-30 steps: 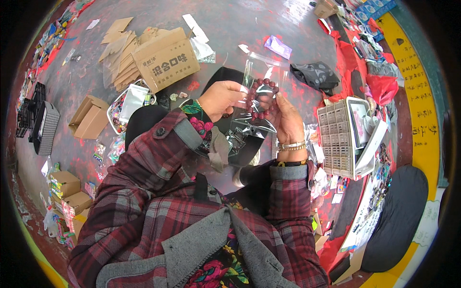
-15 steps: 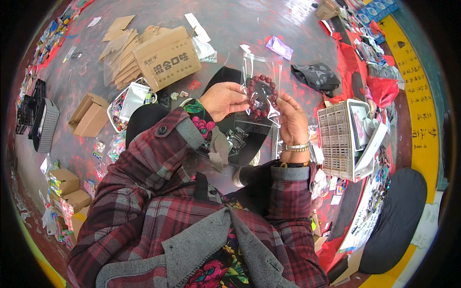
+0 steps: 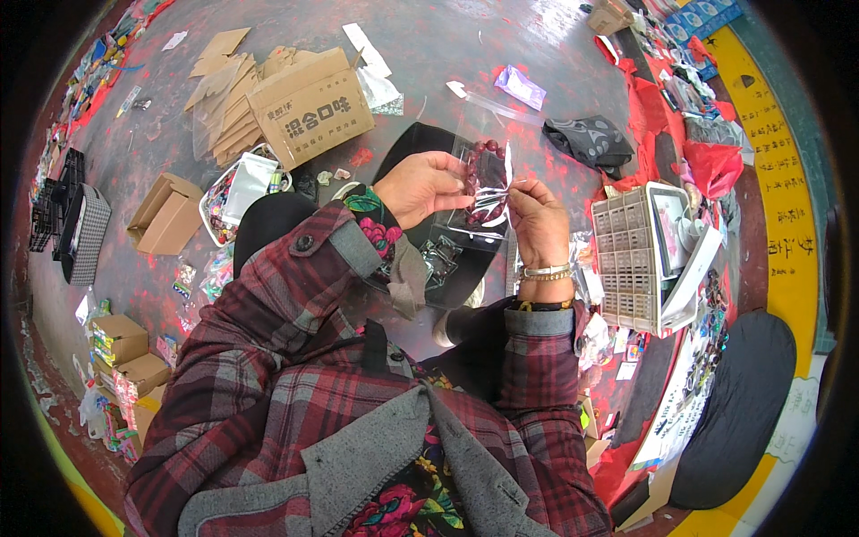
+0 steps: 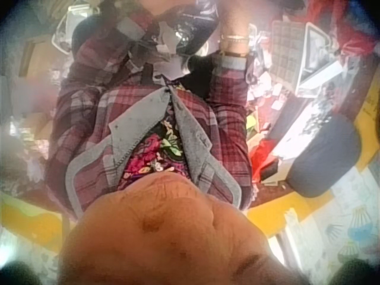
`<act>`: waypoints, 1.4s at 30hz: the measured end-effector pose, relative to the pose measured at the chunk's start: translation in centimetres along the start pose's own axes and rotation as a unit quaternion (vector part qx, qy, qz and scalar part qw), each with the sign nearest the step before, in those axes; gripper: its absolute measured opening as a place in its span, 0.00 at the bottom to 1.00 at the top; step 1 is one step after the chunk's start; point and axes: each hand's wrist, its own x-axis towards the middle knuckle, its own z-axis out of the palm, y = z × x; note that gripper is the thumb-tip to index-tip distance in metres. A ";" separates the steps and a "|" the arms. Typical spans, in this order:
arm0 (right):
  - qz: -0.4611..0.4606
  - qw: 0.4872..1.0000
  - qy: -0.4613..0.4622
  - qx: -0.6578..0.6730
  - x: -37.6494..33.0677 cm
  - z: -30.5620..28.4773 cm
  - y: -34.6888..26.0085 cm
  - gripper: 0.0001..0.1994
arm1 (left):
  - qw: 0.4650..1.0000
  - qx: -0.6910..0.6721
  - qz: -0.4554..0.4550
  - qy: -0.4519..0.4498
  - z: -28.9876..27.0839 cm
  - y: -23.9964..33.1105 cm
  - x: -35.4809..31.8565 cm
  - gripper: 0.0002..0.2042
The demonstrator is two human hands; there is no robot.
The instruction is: The person sits on the floor and handles small red beads, wiping them with a cloth and placing them into clear plastic bags. The person then seals the bags and places them into a black container.
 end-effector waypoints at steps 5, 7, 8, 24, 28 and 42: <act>0.020 0.999 -0.003 0.050 -0.3 0.6 -0.7 0.07 | 1.000 -0.008 0.012 -0.013 -0.1 0.0 0.0 0.11; 0.037 0.998 0.005 0.047 -0.6 1.2 -1.1 0.07 | 0.999 -0.015 0.015 -0.029 -0.2 0.0 0.1 0.12; 0.044 0.998 -0.013 0.031 -0.3 0.4 -0.7 0.07 | 0.999 -0.018 0.016 -0.038 -0.3 0.0 0.2 0.13; 0.040 0.999 -0.032 -0.002 -0.4 -0.1 -0.5 0.09 | 1.000 0.030 -0.003 0.005 1.0 1.9 -0.7 0.11; 0.050 0.997 -0.034 -0.042 -0.8 0.7 -0.7 0.09 | 1.000 0.001 0.002 0.000 -0.2 1.6 0.1 0.11; -0.023 1.000 -0.014 0.003 -0.3 0.3 -0.2 0.08 | 0.998 0.020 -0.025 -0.052 0.9 0.4 -0.4 0.13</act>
